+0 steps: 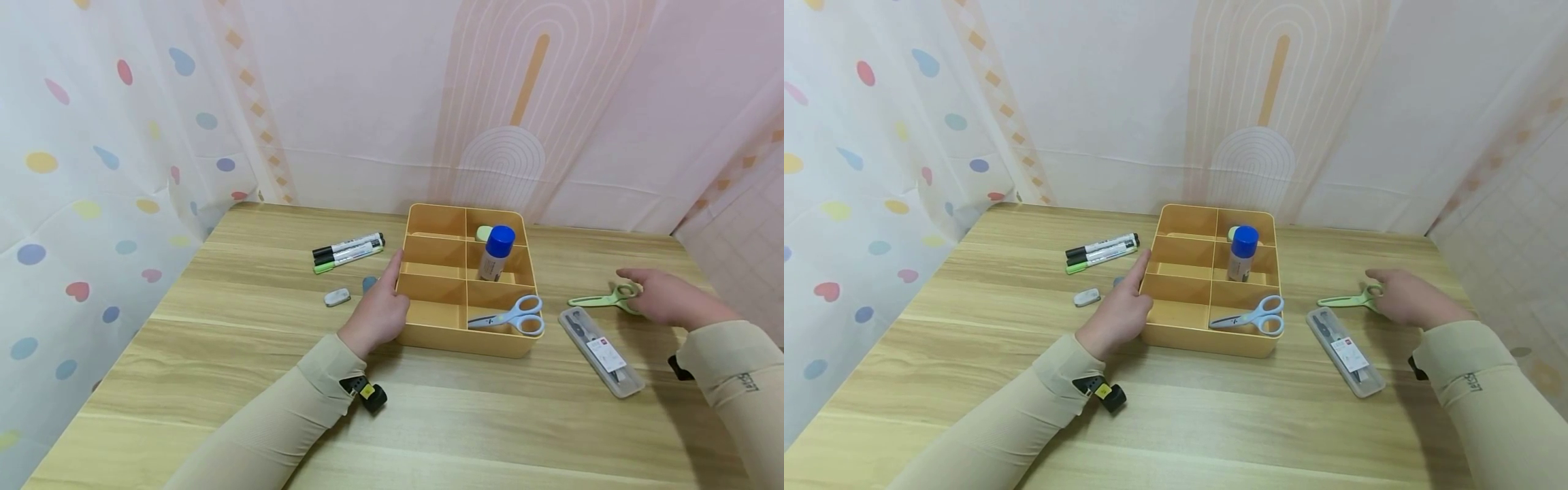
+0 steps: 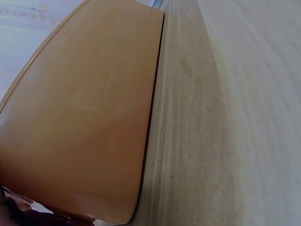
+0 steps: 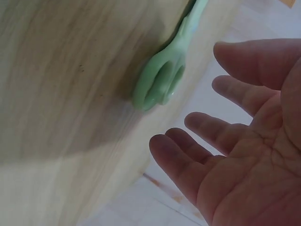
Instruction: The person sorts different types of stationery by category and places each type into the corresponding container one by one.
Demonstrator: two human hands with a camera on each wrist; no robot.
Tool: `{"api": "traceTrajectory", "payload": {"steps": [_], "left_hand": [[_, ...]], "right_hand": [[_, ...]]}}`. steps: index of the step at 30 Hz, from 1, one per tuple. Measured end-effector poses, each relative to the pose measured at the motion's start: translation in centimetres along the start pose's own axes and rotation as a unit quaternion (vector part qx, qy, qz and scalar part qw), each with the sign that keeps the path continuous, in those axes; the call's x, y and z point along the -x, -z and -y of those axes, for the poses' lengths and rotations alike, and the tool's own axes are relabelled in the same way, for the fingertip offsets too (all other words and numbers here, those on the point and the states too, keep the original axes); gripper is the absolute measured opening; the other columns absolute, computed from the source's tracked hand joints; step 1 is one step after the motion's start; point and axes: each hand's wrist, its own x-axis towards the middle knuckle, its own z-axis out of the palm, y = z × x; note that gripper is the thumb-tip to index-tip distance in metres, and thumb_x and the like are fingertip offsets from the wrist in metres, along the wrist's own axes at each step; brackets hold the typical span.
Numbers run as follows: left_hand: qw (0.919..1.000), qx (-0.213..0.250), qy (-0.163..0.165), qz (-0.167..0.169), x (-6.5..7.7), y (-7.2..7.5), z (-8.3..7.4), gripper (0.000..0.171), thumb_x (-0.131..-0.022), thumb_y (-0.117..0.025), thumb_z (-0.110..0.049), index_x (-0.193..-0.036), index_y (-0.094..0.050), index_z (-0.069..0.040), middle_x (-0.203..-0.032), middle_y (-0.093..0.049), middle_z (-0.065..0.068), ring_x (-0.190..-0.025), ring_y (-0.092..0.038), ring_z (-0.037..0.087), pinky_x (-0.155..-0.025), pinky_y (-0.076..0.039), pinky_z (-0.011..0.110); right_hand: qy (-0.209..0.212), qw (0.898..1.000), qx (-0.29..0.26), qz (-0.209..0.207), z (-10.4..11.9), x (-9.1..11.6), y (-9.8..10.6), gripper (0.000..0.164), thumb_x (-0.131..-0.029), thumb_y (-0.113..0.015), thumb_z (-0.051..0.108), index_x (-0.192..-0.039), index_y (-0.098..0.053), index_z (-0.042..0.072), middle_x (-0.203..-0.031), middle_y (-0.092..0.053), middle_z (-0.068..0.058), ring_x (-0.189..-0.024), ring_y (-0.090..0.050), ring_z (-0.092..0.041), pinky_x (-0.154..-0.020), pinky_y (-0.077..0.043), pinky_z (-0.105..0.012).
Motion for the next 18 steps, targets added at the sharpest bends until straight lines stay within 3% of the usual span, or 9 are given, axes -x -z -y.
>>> {"api": "traceTrajectory", "payload": {"steps": [7, 18], "left_hand": [[1.0, 0.001, 0.001, 0.0, -0.01, -0.03, -0.04, 0.083, -0.1, -0.039, -0.003, -0.171, -0.006, -0.031, -0.176, -0.024, 0.003, -0.155, -0.037, 0.027, -0.129, -0.029, 0.051], [1.0, 0.001, 0.005, -0.001, -0.08, -0.05, 0.03, 0.083, -0.1, -0.039, -0.003, -0.171, -0.006, -0.033, -0.176, -0.025, 0.003, -0.156, -0.036, 0.028, -0.129, -0.028, 0.052]], "right_hand": [[0.012, 1.0, 0.008, -0.002, -0.79, -0.1, -0.61, 0.07, -0.085, -0.066, 0.006, -0.143, -0.041, -0.024, -0.128, -0.056, -0.049, -0.112, -0.061, -0.059, -0.098, -0.047, -0.073], [0.02, 1.0, 0.004, 0.001, -0.99, -0.33, -0.99, 0.073, -0.081, -0.07, 0.005, -0.141, -0.042, -0.026, -0.123, -0.061, -0.046, -0.106, -0.063, -0.052, -0.097, -0.049, -0.071]]}}
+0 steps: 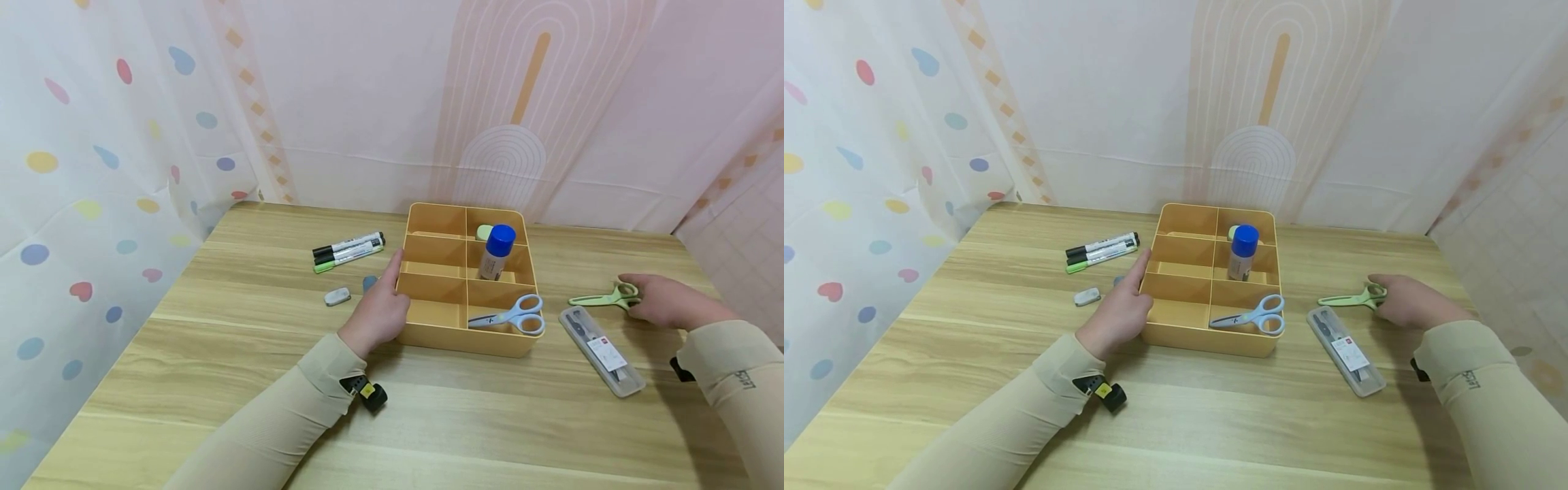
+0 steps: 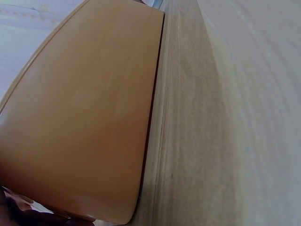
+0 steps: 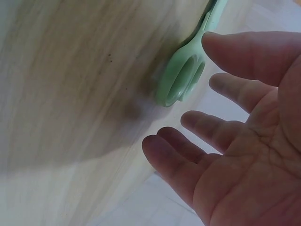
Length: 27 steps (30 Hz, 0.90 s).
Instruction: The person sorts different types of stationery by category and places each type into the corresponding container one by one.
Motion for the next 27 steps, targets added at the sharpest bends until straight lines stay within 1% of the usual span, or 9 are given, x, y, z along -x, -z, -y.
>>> {"api": "traceTrajectory", "payload": {"steps": [3, 6, 9, 11, 14, 22, 25, 27], "left_hand": [[1.0, 0.002, -0.003, 0.001, -0.03, -0.02, 0.09, 0.083, -0.1, -0.039, -0.003, -0.171, -0.006, -0.032, -0.176, -0.024, 0.004, -0.156, -0.036, 0.028, -0.129, -0.028, 0.052], [1.0, 0.002, -0.005, 0.001, -0.07, -0.04, 0.17, 0.083, -0.1, -0.039, -0.003, -0.171, -0.006, -0.031, -0.176, -0.024, 0.004, -0.156, -0.036, 0.028, -0.129, -0.028, 0.051], [1.0, 0.004, -0.007, 0.0, -0.11, -0.05, 0.21, 0.083, -0.1, -0.039, -0.003, -0.171, -0.006, -0.031, -0.176, -0.024, 0.004, -0.156, -0.036, 0.028, -0.129, -0.027, 0.051], [1.0, 0.004, -0.007, 0.0, -0.11, -0.05, 0.21, 0.083, -0.1, -0.039, -0.003, -0.171, -0.006, -0.03, -0.176, -0.024, 0.004, -0.156, -0.036, 0.027, -0.129, -0.027, 0.051], [1.0, 0.004, -0.007, 0.0, -0.09, -0.05, 0.18, 0.083, -0.1, -0.039, -0.002, -0.171, -0.006, -0.03, -0.176, -0.024, 0.004, -0.156, -0.036, 0.028, -0.129, -0.027, 0.051], [0.9999, 0.007, -0.008, 0.001, -0.15, -0.06, 0.2, 0.083, -0.1, -0.039, -0.002, -0.171, -0.006, -0.031, -0.176, -0.024, 0.003, -0.156, -0.035, 0.028, -0.129, -0.027, 0.051], [1.0, 0.005, -0.007, 0.001, -0.15, -0.05, 0.2, 0.083, -0.1, -0.039, -0.002, -0.171, -0.006, -0.031, -0.176, -0.024, 0.003, -0.156, -0.035, 0.028, -0.129, -0.027, 0.051], [1.0, 0.003, -0.006, 0.0, -0.16, -0.06, 0.22, 0.083, -0.1, -0.039, -0.002, -0.171, -0.006, -0.031, -0.176, -0.024, 0.003, -0.156, -0.035, 0.027, -0.129, -0.027, 0.051]], "right_hand": [[0.003, 1.0, 0.004, 0.001, -0.05, -0.06, -0.14, 0.072, -0.081, -0.07, 0.005, -0.14, -0.043, -0.026, -0.127, -0.059, -0.047, -0.116, -0.06, -0.06, -0.1, -0.047, -0.072], [0.002, 1.0, 0.007, 0.004, -0.14, -0.15, -0.25, 0.071, -0.082, -0.07, 0.005, -0.141, -0.043, -0.025, -0.128, -0.058, -0.048, -0.115, -0.06, -0.06, -0.099, -0.048, -0.072], [-0.009, 1.0, -0.001, 0.01, -0.12, -0.16, -0.22, 0.072, -0.081, -0.068, 0.004, -0.142, -0.042, -0.025, -0.131, -0.055, -0.049, -0.108, -0.062, -0.053, -0.095, -0.05, -0.068], [-0.015, 1.0, -0.006, 0.017, -0.12, -0.2, -0.29, 0.074, -0.08, -0.068, 0.003, -0.144, -0.041, -0.024, -0.133, -0.053, -0.049, -0.102, -0.061, -0.047, -0.09, -0.052, -0.062], [-0.026, 0.999, -0.014, 0.025, -0.08, -0.28, -0.44, 0.076, -0.079, -0.068, 0.003, -0.145, -0.04, -0.022, -0.136, -0.05, -0.05, -0.096, -0.058, -0.043, -0.083, -0.051, -0.054], [-0.03, 0.999, -0.01, 0.025, -0.02, -0.33, -0.56, 0.076, -0.077, -0.067, 0.001, -0.145, -0.04, -0.022, -0.133, -0.052, -0.05, -0.091, -0.057, -0.041, -0.078, -0.049, -0.048], [-0.032, 0.999, -0.01, 0.027, 0.0, -0.31, -0.56, 0.076, -0.078, -0.067, 0.001, -0.145, -0.04, -0.022, -0.134, -0.052, -0.05, -0.091, -0.057, -0.041, -0.077, -0.049, -0.047], [-0.032, 0.999, -0.007, 0.026, 0.01, -0.33, -0.58, 0.075, -0.078, -0.067, 0.001, -0.145, -0.041, -0.022, -0.134, -0.052, -0.05, -0.092, -0.058, -0.041, -0.078, -0.05, -0.048]]}}
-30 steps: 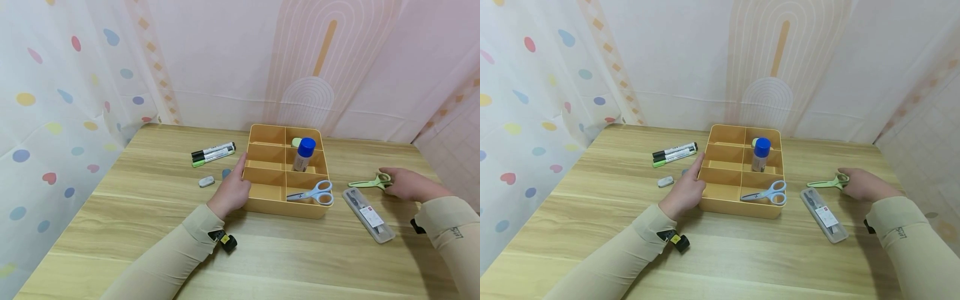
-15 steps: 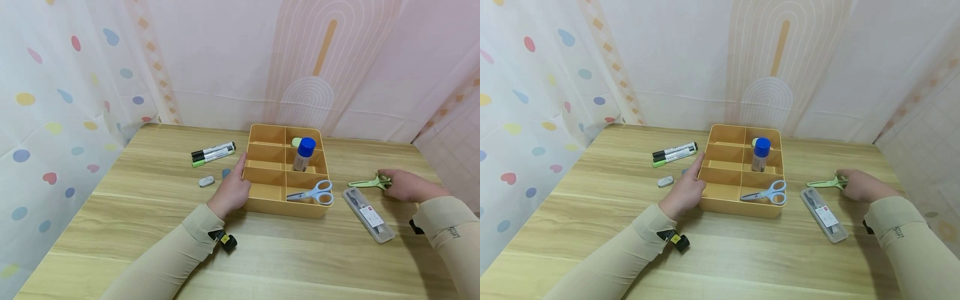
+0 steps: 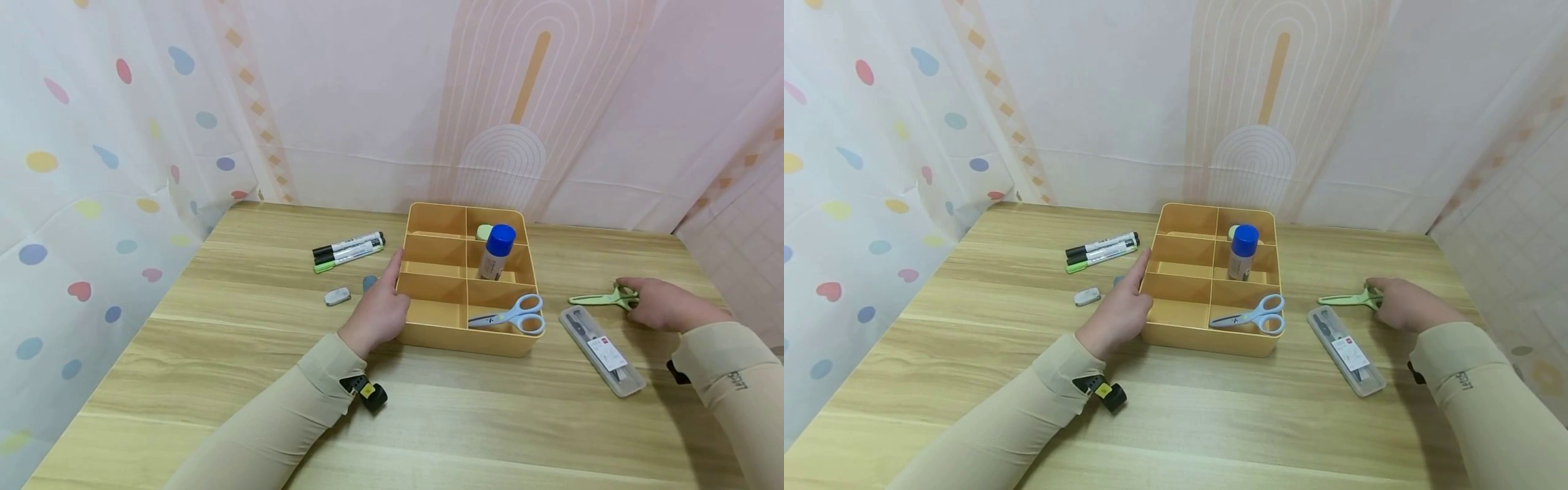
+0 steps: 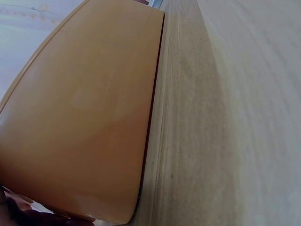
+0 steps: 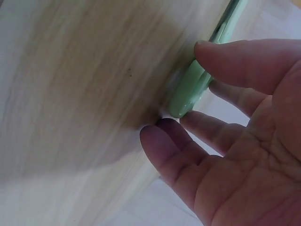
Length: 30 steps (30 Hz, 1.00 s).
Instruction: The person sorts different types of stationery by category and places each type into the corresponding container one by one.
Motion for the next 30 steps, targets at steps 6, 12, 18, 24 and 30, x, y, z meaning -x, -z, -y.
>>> {"api": "traceTrajectory", "payload": {"steps": [6, 12, 18, 24, 30], "left_hand": [[1.0, 0.003, 0.002, 0.001, 0.04, 0.03, -0.11, 0.083, -0.1, -0.039, -0.002, -0.171, -0.006, -0.032, -0.176, -0.022, 0.002, -0.157, -0.034, 0.027, -0.13, -0.026, 0.051], [1.0, 0.002, 0.001, 0.002, 0.13, 0.06, -0.2, 0.082, -0.101, -0.038, -0.002, -0.171, -0.006, -0.031, -0.177, -0.021, 0.001, -0.157, -0.034, 0.028, -0.129, -0.026, 0.051], [1.0, 0.002, 0.006, 0.002, 0.18, 0.08, -0.3, 0.082, -0.101, -0.038, -0.003, -0.171, -0.005, -0.031, -0.177, -0.021, 0.0, -0.157, -0.034, 0.028, -0.129, -0.026, 0.051], [1.0, 0.0, 0.003, 0.001, 0.22, 0.1, -0.35, 0.083, -0.1, -0.038, -0.002, -0.171, -0.005, -0.031, -0.177, -0.021, 0.001, -0.157, -0.033, 0.028, -0.13, -0.026, 0.051], [1.0, -0.007, -0.004, -0.003, 0.29, 0.1, -0.37, 0.083, -0.099, -0.039, -0.002, -0.171, -0.005, -0.028, -0.177, -0.021, 0.003, -0.158, -0.033, 0.028, -0.13, -0.026, 0.05]], "right_hand": [[0.004, 1.0, 0.007, -0.005, 0.1, -0.04, -0.02, 0.072, -0.079, -0.067, 0.0, -0.142, -0.043, -0.022, -0.127, -0.058, -0.047, -0.09, -0.058, -0.039, -0.081, -0.051, -0.052], [0.001, 1.0, 0.01, -0.01, 0.21, 0.01, 0.0, 0.066, -0.08, -0.067, 0.0, -0.139, -0.046, -0.022, -0.125, -0.059, -0.045, -0.091, -0.059, -0.04, -0.084, -0.052, -0.058], [0.004, 0.999, 0.02, -0.024, 0.19, 0.06, -0.07, 0.061, -0.08, -0.067, 0.0, -0.134, -0.049, -0.021, -0.115, -0.065, -0.04, -0.089, -0.059, -0.039, -0.085, -0.052, -0.06], [-0.001, 0.999, 0.022, -0.028, 0.14, 0.08, -0.09, 0.061, -0.081, -0.068, 0.001, -0.134, -0.05, -0.021, -0.114, -0.066, -0.039, -0.087, -0.058, -0.037, -0.082, -0.052, -0.057], [-0.001, 0.999, 0.024, -0.031, 0.21, 0.12, -0.08, 0.061, -0.079, -0.067, 0.001, -0.133, -0.051, -0.02, -0.105, -0.069, -0.034, -0.084, -0.057, -0.035, -0.079, -0.053, -0.055]]}}
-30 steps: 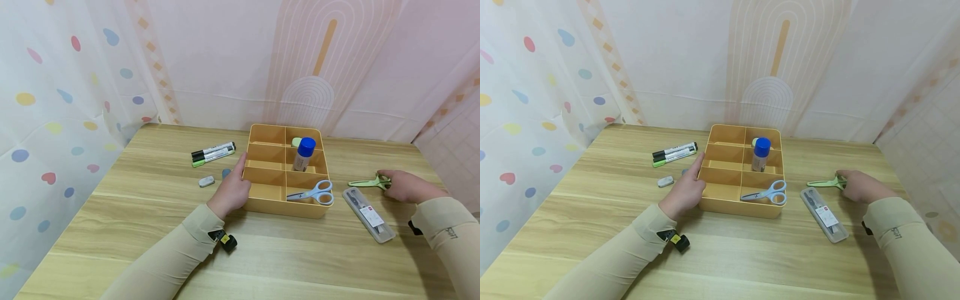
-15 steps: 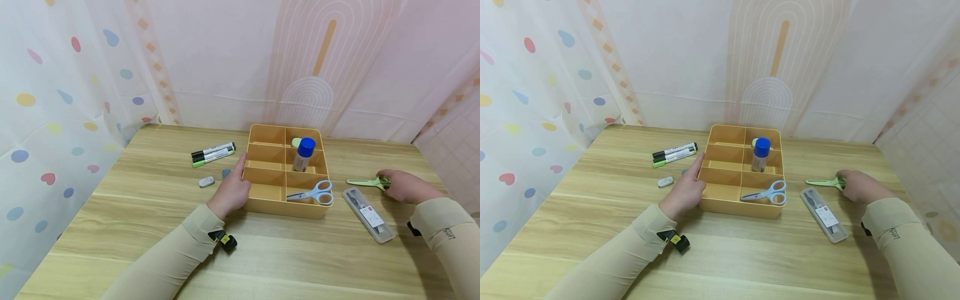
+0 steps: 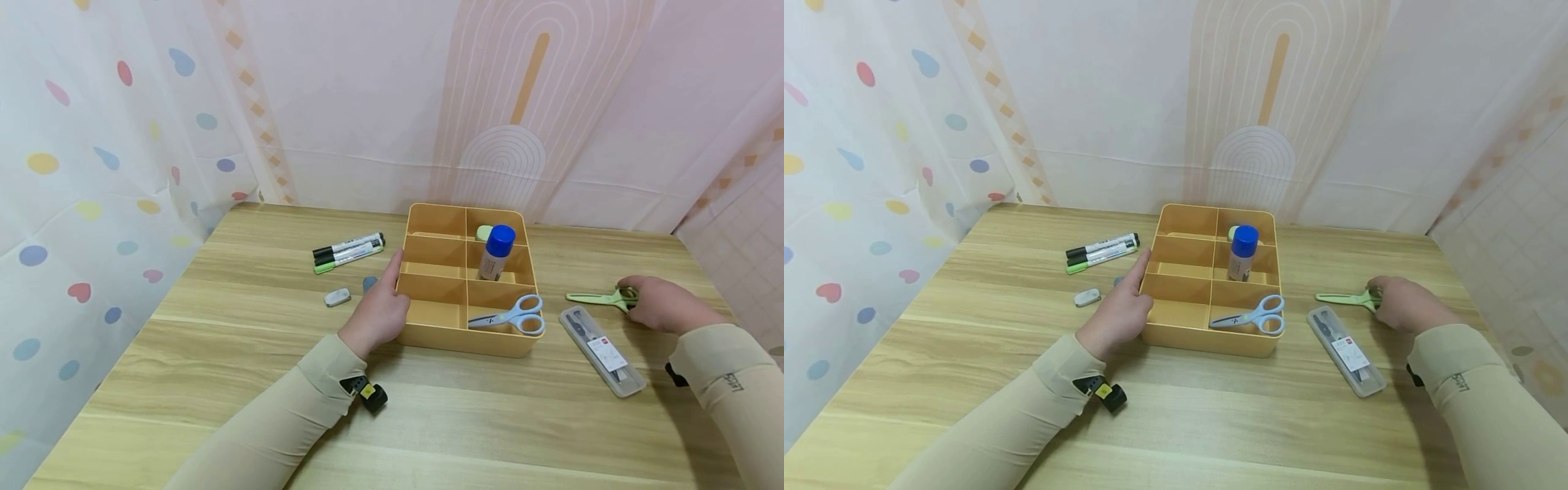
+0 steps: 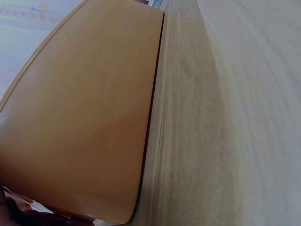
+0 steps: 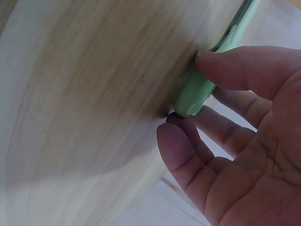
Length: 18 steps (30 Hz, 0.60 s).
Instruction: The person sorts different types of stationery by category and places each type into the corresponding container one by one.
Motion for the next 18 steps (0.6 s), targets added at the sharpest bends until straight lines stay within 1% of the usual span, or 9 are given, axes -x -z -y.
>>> {"api": "traceTrajectory", "payload": {"steps": [4, 9, 11, 14, 18], "left_hand": [[1.0, 0.001, 0.003, 0.002, 0.02, 0.02, -0.02, 0.084, -0.099, -0.039, -0.002, -0.171, -0.005, -0.029, -0.177, -0.021, 0.002, -0.158, -0.032, 0.027, -0.13, -0.025, 0.049], [1.0, 0.001, 0.001, 0.0, 0.0, -0.01, -0.01, 0.083, -0.099, -0.039, -0.002, -0.171, -0.006, -0.028, -0.177, -0.021, 0.002, -0.158, -0.032, 0.027, -0.13, -0.025, 0.049], [1.0, 0.0, 0.001, 0.0, -0.06, -0.03, 0.04, 0.083, -0.099, -0.039, -0.002, -0.171, -0.006, -0.029, -0.177, -0.021, 0.001, -0.158, -0.032, 0.027, -0.13, -0.025, 0.049], [1.0, 0.0, 0.002, 0.0, -0.12, -0.03, 0.1, 0.083, -0.099, -0.039, -0.003, -0.171, -0.006, -0.029, -0.177, -0.021, 0.002, -0.157, -0.033, 0.027, -0.13, -0.025, 0.05], [1.0, 0.0, 0.002, 0.0, -0.15, -0.04, 0.13, 0.083, -0.099, -0.039, -0.002, -0.171, -0.006, -0.029, -0.177, -0.022, 0.002, -0.157, -0.033, 0.027, -0.13, -0.025, 0.05]], "right_hand": [[-0.004, 1.0, -0.011, 0.006, 0.03, -0.1, 0.09, 0.063, -0.077, -0.067, -0.001, -0.135, -0.052, -0.019, -0.105, -0.068, -0.033, -0.084, -0.057, -0.036, -0.076, -0.051, -0.05], [-0.005, 1.0, -0.022, 0.017, -0.1, -0.22, 0.12, 0.068, -0.075, -0.068, -0.001, -0.139, -0.051, -0.017, -0.105, -0.065, -0.031, -0.082, -0.056, -0.034, -0.068, -0.048, -0.038], [-0.006, 1.0, -0.023, 0.019, -0.14, -0.21, 0.07, 0.07, -0.074, -0.069, 0.001, -0.139, -0.051, -0.017, -0.107, -0.063, -0.033, -0.081, -0.055, -0.033, -0.066, -0.045, -0.034], [-0.01, 1.0, -0.019, 0.018, -0.14, -0.11, -0.05, 0.07, -0.074, -0.071, 0.005, -0.139, -0.052, -0.015, -0.112, -0.058, -0.039, -0.082, -0.054, -0.033, -0.067, -0.045, -0.036], [-0.014, 1.0, -0.013, 0.015, -0.08, 0.1, -0.06, 0.069, -0.075, -0.075, 0.012, -0.136, -0.054, -0.014, -0.119, -0.051, -0.047, -0.087, -0.054, -0.037, -0.074, -0.049, -0.046]]}}
